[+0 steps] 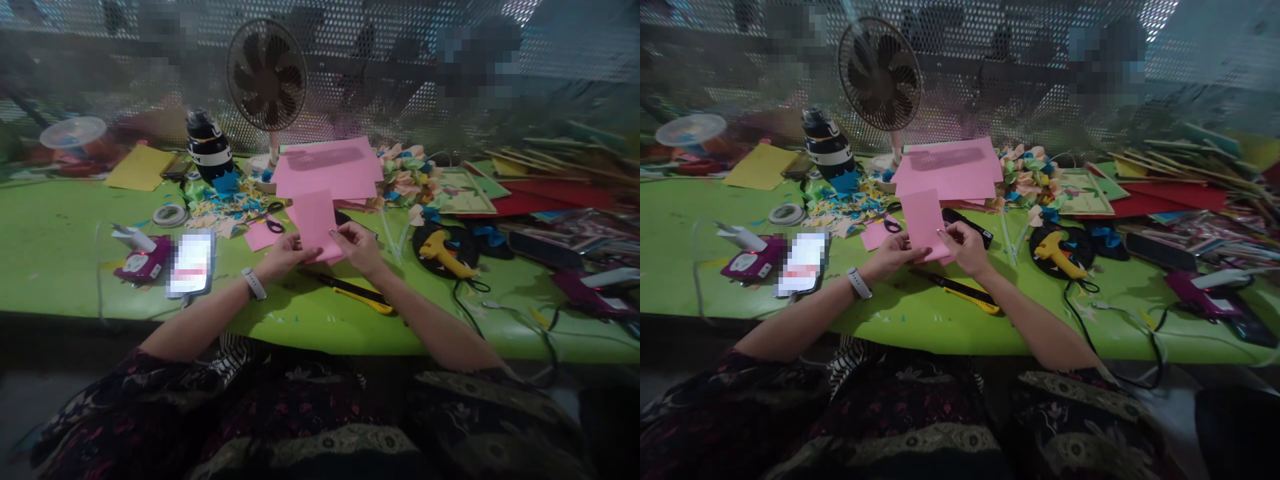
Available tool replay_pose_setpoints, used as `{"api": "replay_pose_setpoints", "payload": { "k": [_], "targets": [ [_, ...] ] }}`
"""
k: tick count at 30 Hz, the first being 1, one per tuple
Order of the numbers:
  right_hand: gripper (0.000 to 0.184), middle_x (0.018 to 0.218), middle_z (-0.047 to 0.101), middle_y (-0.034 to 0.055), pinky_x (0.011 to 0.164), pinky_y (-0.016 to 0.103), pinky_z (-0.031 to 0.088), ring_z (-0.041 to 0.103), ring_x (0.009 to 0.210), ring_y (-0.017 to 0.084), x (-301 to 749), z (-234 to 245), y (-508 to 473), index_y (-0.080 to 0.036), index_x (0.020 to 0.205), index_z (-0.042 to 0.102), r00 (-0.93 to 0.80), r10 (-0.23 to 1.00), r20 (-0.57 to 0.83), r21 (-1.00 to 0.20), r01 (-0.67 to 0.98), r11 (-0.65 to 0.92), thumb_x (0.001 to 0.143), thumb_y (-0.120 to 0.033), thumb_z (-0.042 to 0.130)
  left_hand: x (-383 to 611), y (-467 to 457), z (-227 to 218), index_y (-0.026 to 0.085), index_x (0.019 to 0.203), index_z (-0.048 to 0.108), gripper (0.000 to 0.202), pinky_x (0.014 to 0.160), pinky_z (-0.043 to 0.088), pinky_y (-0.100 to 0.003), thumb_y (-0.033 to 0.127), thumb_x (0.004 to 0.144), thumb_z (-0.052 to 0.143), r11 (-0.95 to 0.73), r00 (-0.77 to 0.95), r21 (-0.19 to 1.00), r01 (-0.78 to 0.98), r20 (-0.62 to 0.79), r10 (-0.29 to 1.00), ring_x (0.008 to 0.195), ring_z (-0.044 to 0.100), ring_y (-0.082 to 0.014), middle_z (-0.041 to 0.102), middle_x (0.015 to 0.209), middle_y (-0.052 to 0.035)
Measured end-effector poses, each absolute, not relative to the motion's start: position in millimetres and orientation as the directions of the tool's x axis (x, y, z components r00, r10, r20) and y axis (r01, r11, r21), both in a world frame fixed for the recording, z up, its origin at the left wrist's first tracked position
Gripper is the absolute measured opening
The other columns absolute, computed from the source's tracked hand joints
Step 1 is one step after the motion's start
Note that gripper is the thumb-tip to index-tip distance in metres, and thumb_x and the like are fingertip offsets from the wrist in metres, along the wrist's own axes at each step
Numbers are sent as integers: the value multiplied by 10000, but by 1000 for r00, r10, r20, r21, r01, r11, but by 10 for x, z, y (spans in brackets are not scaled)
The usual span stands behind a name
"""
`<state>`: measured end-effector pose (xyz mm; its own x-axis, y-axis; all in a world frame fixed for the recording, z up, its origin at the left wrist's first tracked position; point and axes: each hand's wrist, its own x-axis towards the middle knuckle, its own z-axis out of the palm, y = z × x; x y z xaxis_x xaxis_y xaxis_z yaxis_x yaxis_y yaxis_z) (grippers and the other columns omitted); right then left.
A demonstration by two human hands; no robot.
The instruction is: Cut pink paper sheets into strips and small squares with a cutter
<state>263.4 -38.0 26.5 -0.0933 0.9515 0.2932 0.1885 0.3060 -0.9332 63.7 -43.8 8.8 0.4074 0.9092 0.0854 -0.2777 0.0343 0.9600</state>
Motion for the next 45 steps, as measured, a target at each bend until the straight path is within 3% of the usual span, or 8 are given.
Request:
{"api": "replay_pose_setpoints", "payload": {
  "k": [3,9,15,23,30,39,45],
  "targets": [
    [455,706,562,-15,575,292,436,489,625,132,2654,297,-389,-225,753,589,-96,960,264,-938,207,279,768,-640,776,643,-416,66,130,1092,699,513,793,612,-312,340,699,953,33,394,958,-285,86,915,843,756,-179,805,1002,-99],
    [532,706,639,14,540,325,548,613,607,176,2665,362,-426,-205,787,637,-255,964,70,-960,245,135,705,-706,792,631,-411,73,137,1138,687,569,816,629,-335,357,692,964,41,353,950,-310,74,933,884,775,-206,811,1069,-119],
    [537,617,628,0,548,350,596,630,547,172,2649,345,-433,-219,691,588,-263,960,93,-957,244,159,697,-707,813,624,-418,79,150,1132,672,547,828,630,-327,330,701,957,22,360,952,-305,94,928,867,775,-183,811,1094,-107],
    [564,608,617,-6,523,334,582,614,543,163,2640,343,-433,-219,685,583,-248,961,121,-945,266,188,693,-738,803,619,-393,32,149,1171,657,608,866,626,-350,372,692,957,-8,342,960,-281,109,933,939,775,-212,798,1157,-126],
    [559,601,593,-7,519,328,556,606,547,167,2655,329,-432,-233,683,557,-251,956,154,-931,286,226,716,-738,794,635,-422,84,169,1160,633,579,834,630,-341,378,717,943,-18,353,957,-291,125,927,896,783,-206,806,1093,-109],
    [601,691,634,5,565,378,616,671,619,204,2652,269,-429,-245,726,556,-242,958,153,-950,231,210,701,-807,769,602,-466,182,170,1293,576,770,746,620,-305,236,640,979,61,380,959,-278,52,923,793,781,-191,807,1016,-98],
    [639,691,614,3,581,369,605,681,646,214,2652,257,-411,-240,734,550,-244,957,159,-948,232,216,689,-845,749,587,-438,175,126,1153,638,635,754,631,-321,277,643,985,140,402,960,-243,-32,915,782,780,-195,808,975,-110]
  ]
}}
